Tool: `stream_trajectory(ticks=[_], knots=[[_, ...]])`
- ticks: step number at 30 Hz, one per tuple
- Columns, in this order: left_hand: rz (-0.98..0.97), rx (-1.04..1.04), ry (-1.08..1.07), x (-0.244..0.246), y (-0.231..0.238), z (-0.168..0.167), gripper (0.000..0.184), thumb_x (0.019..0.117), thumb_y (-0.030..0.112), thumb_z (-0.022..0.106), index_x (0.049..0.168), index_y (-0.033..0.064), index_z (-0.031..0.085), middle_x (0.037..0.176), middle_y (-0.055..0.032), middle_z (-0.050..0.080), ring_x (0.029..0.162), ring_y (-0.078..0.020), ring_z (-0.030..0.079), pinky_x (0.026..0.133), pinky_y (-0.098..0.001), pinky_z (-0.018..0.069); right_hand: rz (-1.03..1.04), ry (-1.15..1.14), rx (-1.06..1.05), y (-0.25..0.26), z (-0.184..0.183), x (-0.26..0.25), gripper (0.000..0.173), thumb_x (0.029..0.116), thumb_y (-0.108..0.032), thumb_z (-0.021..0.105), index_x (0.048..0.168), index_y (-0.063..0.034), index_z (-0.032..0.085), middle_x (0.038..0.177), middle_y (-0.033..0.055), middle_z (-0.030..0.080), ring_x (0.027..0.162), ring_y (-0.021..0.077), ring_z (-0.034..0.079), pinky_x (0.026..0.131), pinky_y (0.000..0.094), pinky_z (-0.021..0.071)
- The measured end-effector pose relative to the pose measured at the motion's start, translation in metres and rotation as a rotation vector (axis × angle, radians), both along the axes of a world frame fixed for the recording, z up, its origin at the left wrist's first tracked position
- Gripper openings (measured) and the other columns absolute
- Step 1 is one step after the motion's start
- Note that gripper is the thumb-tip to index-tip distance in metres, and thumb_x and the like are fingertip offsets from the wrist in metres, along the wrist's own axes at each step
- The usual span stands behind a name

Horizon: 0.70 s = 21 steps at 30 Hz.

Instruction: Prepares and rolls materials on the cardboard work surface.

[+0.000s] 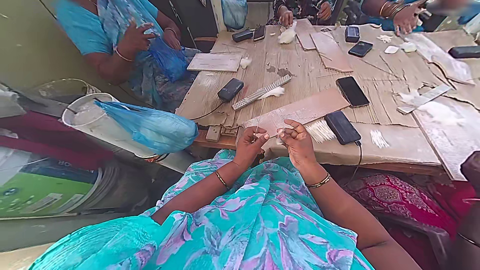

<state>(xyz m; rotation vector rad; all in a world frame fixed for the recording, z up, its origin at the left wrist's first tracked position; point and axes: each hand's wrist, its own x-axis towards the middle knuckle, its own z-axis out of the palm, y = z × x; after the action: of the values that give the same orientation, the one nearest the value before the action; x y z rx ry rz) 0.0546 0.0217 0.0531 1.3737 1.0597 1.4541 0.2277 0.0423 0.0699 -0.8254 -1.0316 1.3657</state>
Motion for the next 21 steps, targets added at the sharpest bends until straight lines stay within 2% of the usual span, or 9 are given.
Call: stream_trajectory(ticks=[3, 6, 9, 11, 15, 18, 21], knots=[[-0.03, -0.088, -0.025, 0.001, -0.01, 0.014, 0.015, 0.0984, 0.015, 0.069, 0.113, 0.0121, 0.068, 0.088, 0.0035, 0.064, 0.059, -0.0005, 0.049, 0.053, -0.0146, 0.0419, 0.037, -0.283, 0.21, -0.004, -0.002, 0.003, 0.047, 0.0929, 0.007, 0.066, 0.137, -0.0076, 0.056, 0.102, 0.0028, 0.074, 0.082, 0.0067, 0.069, 0.077, 0.0231, 0.057], [-0.112, -0.161, 0.026, 0.0, -0.014, 0.022, 0.016, 0.098, 0.022, 0.07, 0.11, 0.0125, 0.068, 0.083, 0.0026, 0.065, 0.06, -0.0016, 0.052, 0.053, -0.016, 0.044, 0.017, -0.478, 0.391, -0.004, -0.004, 0.002, 0.049, 0.0927, 0.004, 0.069, 0.139, -0.0046, 0.056, 0.102, 0.0061, 0.072, 0.08, 0.0069, 0.068, 0.075, 0.0225, 0.0578], [-0.123, -0.198, 0.041, 0.0, -0.006, 0.019, 0.007, 0.0979, 0.016, 0.07, 0.1, 0.009, 0.068, 0.077, 0.0031, 0.063, 0.058, -0.0009, 0.05, 0.052, -0.0161, 0.041, -0.009, -0.522, 0.428, -0.004, -0.005, 0.0, 0.048, 0.0917, 0.003, 0.07, 0.138, -0.004, 0.057, 0.098, 0.0074, 0.069, 0.075, 0.0073, 0.066, 0.07, 0.0219, 0.0573], [-0.102, -0.22, 0.022, 0.0, -0.003, 0.017, 0.007, 0.0997, 0.012, 0.067, 0.095, 0.0067, 0.067, 0.073, 0.003, 0.062, 0.056, -0.0007, 0.048, 0.052, -0.0164, 0.0387, -0.014, -0.479, 0.368, -0.004, -0.006, 0.0, 0.044, 0.095, 0.0, 0.067, 0.137, -0.0055, 0.057, 0.101, 0.0067, 0.068, 0.076, 0.0075, 0.065, 0.07, 0.0224, 0.0566], [-0.049, -0.303, -0.113, 0.003, -0.007, 0.024, 0.009, 0.1017, 0.011, 0.064, 0.094, 0.0071, 0.067, 0.078, 0.0005, 0.066, 0.055, -0.0008, 0.048, 0.05, -0.015, 0.0371, -0.018, -0.261, 0.089, -0.006, -0.002, -0.001, 0.029, 0.1052, -0.01, 0.053, 0.134, -0.0083, 0.057, 0.11, 0.0054, 0.064, 0.088, 0.0114, 0.067, 0.079, 0.0278, 0.0574], [-0.045, -0.346, -0.261, 0.003, -0.007, 0.025, 0.01, 0.1021, 0.011, 0.063, 0.093, 0.0086, 0.067, 0.076, 0.0008, 0.063, 0.052, -0.0009, 0.046, 0.047, -0.0147, 0.0361, 0.057, -0.116, -0.066, -0.007, 0.001, -0.007, 0.029, 0.1049, -0.014, 0.056, 0.134, -0.0106, 0.055, 0.117, 0.0034, 0.064, 0.097, 0.0124, 0.065, 0.083, 0.0293, 0.0548], [-0.063, -0.399, -0.303, 0.005, -0.013, 0.032, 0.013, 0.1041, 0.011, 0.059, 0.093, 0.01, 0.065, 0.076, 0.0013, 0.063, 0.05, 0.0002, 0.045, 0.045, -0.0135, 0.0363, 0.156, -0.046, -0.096, -0.011, -0.001, -0.013, 0.038, 0.1009, -0.004, 0.059, 0.138, -0.0097, 0.053, 0.12, 0.0031, 0.065, 0.103, 0.0109, 0.065, 0.086, 0.0283, 0.0547]])
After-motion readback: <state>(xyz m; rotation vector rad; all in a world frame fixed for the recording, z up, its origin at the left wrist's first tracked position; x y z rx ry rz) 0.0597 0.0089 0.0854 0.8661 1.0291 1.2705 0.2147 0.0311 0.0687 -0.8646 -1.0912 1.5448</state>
